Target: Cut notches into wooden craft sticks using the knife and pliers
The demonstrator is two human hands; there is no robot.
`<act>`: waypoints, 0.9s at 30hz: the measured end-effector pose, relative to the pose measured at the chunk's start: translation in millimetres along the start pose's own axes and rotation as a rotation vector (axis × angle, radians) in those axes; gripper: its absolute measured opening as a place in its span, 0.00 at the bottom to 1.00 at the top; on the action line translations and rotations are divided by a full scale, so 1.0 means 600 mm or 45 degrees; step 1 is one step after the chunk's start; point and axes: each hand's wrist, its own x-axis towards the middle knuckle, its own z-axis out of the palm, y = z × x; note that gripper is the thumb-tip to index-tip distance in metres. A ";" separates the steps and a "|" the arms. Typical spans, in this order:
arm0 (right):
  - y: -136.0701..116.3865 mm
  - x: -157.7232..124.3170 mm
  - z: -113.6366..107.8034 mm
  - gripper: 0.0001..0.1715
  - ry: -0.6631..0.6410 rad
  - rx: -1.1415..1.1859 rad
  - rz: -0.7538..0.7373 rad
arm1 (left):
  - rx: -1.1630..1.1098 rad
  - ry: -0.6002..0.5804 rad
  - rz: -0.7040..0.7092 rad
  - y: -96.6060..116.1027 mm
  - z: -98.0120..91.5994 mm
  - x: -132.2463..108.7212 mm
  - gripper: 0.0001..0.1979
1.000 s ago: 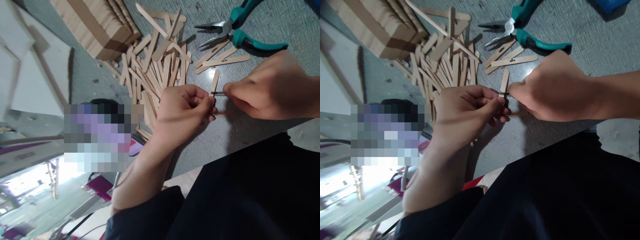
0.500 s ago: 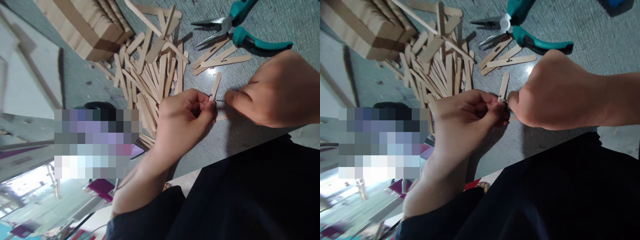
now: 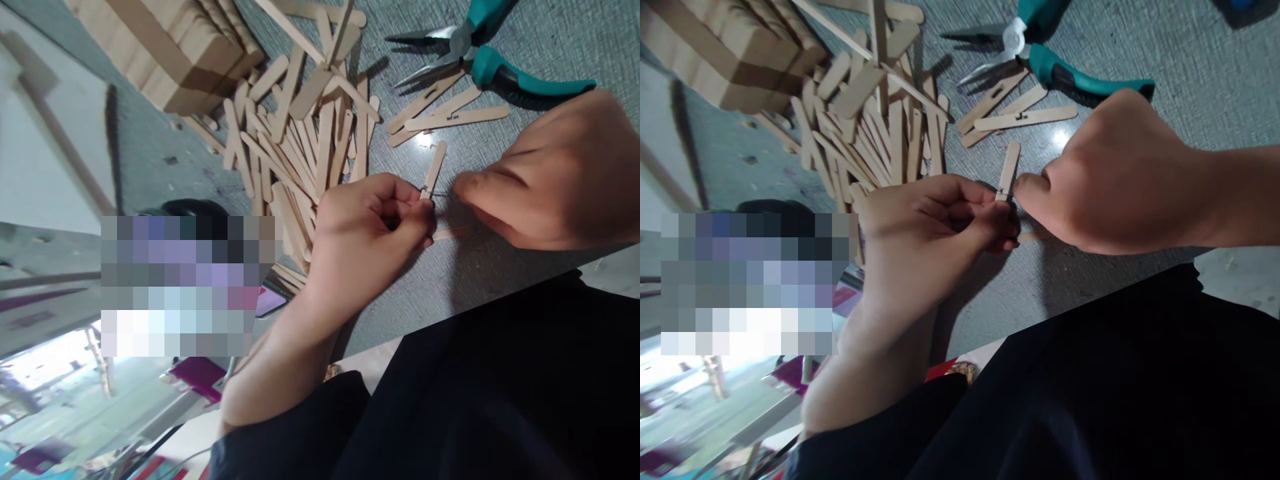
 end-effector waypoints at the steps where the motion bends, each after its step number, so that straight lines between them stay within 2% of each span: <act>1: 0.000 0.001 0.000 0.18 -0.017 -0.008 -0.007 | -0.011 -0.003 -0.006 0.002 0.001 0.001 0.11; 6: 0.005 -0.006 0.019 0.15 0.103 -0.014 0.002 | -0.033 -0.029 -0.027 0.009 0.002 0.006 0.11; 12: 0.022 -0.015 0.037 0.16 0.358 0.046 -0.151 | 0.016 -0.034 -0.085 0.018 0.002 0.007 0.12; 15: 0.025 -0.015 0.038 0.17 0.361 0.192 -0.129 | 0.049 -0.048 -0.046 0.016 0.001 0.006 0.11; 20: 0.031 -0.013 0.043 0.25 0.286 0.687 -0.072 | 0.131 -0.023 0.077 0.004 0.000 0.000 0.11; 24: 0.036 -0.018 0.053 0.16 0.308 0.498 -0.179 | 0.196 0.002 0.151 -0.001 0.002 -0.002 0.11; 27: 0.034 -0.024 0.057 0.14 0.329 0.393 -0.217 | 0.229 0.024 0.215 -0.006 0.002 -0.003 0.10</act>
